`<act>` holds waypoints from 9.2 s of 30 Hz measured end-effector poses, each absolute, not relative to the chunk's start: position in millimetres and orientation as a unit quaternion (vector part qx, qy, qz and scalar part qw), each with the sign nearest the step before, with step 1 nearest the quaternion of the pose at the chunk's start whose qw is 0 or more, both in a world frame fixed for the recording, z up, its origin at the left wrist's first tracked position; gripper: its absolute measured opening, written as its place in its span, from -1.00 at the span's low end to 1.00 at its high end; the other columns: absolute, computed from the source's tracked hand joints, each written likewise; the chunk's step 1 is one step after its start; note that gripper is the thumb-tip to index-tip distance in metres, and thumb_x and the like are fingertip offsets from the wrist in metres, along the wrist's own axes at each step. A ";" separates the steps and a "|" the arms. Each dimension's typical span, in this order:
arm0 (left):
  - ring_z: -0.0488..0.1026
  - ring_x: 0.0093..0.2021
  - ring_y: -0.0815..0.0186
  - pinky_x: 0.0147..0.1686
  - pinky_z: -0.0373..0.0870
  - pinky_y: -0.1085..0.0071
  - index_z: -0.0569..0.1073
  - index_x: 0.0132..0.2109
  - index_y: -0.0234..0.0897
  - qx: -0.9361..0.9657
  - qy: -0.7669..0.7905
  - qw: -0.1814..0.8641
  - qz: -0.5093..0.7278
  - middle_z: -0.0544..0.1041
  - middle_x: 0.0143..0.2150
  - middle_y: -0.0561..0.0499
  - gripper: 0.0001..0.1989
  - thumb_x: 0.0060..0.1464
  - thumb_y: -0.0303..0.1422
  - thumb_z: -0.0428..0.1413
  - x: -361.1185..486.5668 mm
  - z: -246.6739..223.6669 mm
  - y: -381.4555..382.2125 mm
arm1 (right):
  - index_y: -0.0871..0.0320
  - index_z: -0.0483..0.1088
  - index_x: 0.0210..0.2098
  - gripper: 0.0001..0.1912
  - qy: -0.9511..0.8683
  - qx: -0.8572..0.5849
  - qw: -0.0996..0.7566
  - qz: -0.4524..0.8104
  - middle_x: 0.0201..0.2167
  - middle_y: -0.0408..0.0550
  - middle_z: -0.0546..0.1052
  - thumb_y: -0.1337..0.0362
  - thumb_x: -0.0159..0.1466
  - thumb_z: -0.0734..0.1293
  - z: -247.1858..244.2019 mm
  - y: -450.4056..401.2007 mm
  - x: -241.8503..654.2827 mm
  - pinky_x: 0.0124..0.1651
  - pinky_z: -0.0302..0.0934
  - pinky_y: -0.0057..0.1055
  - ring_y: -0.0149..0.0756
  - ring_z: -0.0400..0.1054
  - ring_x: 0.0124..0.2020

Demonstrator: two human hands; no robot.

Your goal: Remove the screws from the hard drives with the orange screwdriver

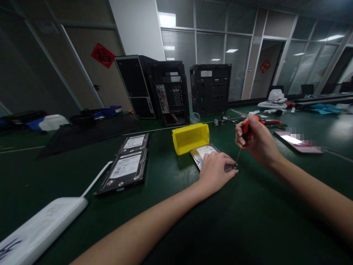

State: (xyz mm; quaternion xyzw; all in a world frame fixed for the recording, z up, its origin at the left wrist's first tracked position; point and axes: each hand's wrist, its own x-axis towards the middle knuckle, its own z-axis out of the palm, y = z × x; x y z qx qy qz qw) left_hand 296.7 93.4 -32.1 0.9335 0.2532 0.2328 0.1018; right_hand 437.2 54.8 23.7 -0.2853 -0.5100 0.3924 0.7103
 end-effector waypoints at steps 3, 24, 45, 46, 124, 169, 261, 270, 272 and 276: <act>0.35 -0.12 0.17 -0.16 0.21 0.23 0.52 -0.17 -0.12 0.933 0.252 0.103 0.235 0.51 -0.12 0.06 -0.81 0.06 -0.27 0.11 296.8 -32.7 93.5 | 0.09 0.20 -0.41 -0.70 -0.512 -0.287 0.707 0.394 -0.58 -0.22 0.30 -0.01 0.17 0.26 24.8 53.8 436.9 -0.58 0.08 -0.49 -0.50 0.11 -0.65; 0.36 -0.13 0.17 -0.18 0.21 0.25 0.53 -0.19 -0.10 0.933 0.258 0.096 0.232 0.52 -0.13 0.09 -0.82 0.04 -0.26 0.11 296.6 -29.1 91.1 | 0.14 0.32 -0.33 -0.72 -0.506 -0.270 0.704 0.419 -0.48 -0.16 0.30 0.06 0.26 0.17 23.1 53.9 437.2 -0.54 0.10 -0.48 -0.50 0.17 -0.58; 0.36 -0.14 0.17 -0.19 0.21 0.24 0.53 -0.18 -0.12 0.933 0.256 0.094 0.233 0.52 -0.13 0.07 -0.81 0.05 -0.26 0.11 297.1 -30.1 91.9 | 0.12 0.32 -0.30 -0.56 -0.523 -0.244 0.694 0.430 -0.62 -0.23 0.16 -0.09 0.26 0.05 23.2 53.6 438.6 -0.63 -0.09 -0.50 -0.53 -0.05 -0.68; 0.36 -0.14 0.17 -0.20 0.21 0.24 0.53 -0.18 -0.12 0.933 0.258 0.093 0.232 0.52 -0.13 0.07 -0.81 0.05 -0.26 0.11 297.0 -29.8 91.8 | 0.12 0.32 -0.30 -0.55 -0.523 -0.244 0.691 0.435 -0.62 -0.23 0.16 -0.09 0.26 0.05 23.6 53.3 438.2 -0.62 -0.09 -0.50 -0.53 -0.04 -0.68; 0.36 -0.12 0.17 -0.17 0.23 0.24 0.53 -0.17 -0.12 0.934 0.258 0.099 0.226 0.51 -0.12 0.06 -0.81 0.06 -0.25 0.11 296.4 -28.7 91.0 | 0.08 0.21 -0.38 -0.77 -0.518 -0.310 0.696 0.390 -0.69 -0.29 0.26 0.09 0.17 0.30 17.1 57.0 436.3 -0.62 0.08 -0.51 -0.52 0.07 -0.72; 0.30 0.09 0.14 0.11 0.18 0.22 0.32 0.07 -0.39 0.829 0.446 0.161 0.297 0.39 0.07 -0.20 -0.62 0.12 -0.33 0.02 241.9 -45.6 153.4 | 0.05 0.03 -0.02 -0.41 -0.607 -0.489 0.502 0.375 0.15 0.04 0.12 0.01 0.06 0.33 -41.2 76.2 423.6 0.20 -0.05 -0.17 -0.15 0.07 0.17; 0.38 -0.31 0.31 -0.26 0.26 0.39 0.32 -0.23 -0.20 0.918 0.387 0.076 0.027 0.41 -0.31 0.06 -0.71 0.27 -0.20 -0.22 134.6 2.8 60.1 | 0.13 0.24 -0.36 -0.83 -0.892 -0.423 0.088 0.131 -0.39 -0.13 0.35 0.24 0.30 0.10 -0.4 -31.1 415.5 -0.15 0.03 -0.25 -0.32 0.15 -0.34; 0.38 -0.21 0.32 -0.19 0.28 0.41 0.29 -0.13 -0.19 0.916 0.369 0.158 0.009 0.41 -0.19 0.05 -0.76 0.27 -0.24 -0.22 133.9 16.8 71.1 | 0.12 0.23 -0.32 -0.86 -0.885 -0.435 0.092 0.137 -0.38 -0.14 0.34 0.24 0.30 0.10 0.2 -32.5 417.5 -0.09 0.00 -0.22 -0.31 0.17 -0.32; 0.37 -0.18 0.32 -0.18 0.28 0.44 0.29 -0.11 -0.19 0.918 0.356 0.178 0.005 0.41 -0.16 0.05 -0.76 0.27 -0.24 -0.21 131.5 19.9 73.2 | 0.11 0.22 -0.31 -0.88 -0.886 -0.434 0.094 0.134 -0.37 -0.13 0.35 0.24 0.30 0.11 0.1 -32.4 417.7 -0.10 0.01 -0.23 -0.31 0.18 -0.32; 0.36 -0.21 0.35 -0.22 0.26 0.46 0.29 -0.11 -0.18 0.926 0.344 0.153 0.003 0.39 -0.17 0.06 -0.75 0.28 -0.23 -0.23 129.1 18.3 70.3 | 0.11 0.23 -0.31 -0.86 -0.900 -0.414 0.083 0.107 -0.37 -0.13 0.36 0.27 0.30 0.09 -1.5 -31.8 415.7 -0.11 0.00 -0.23 -0.31 0.19 -0.34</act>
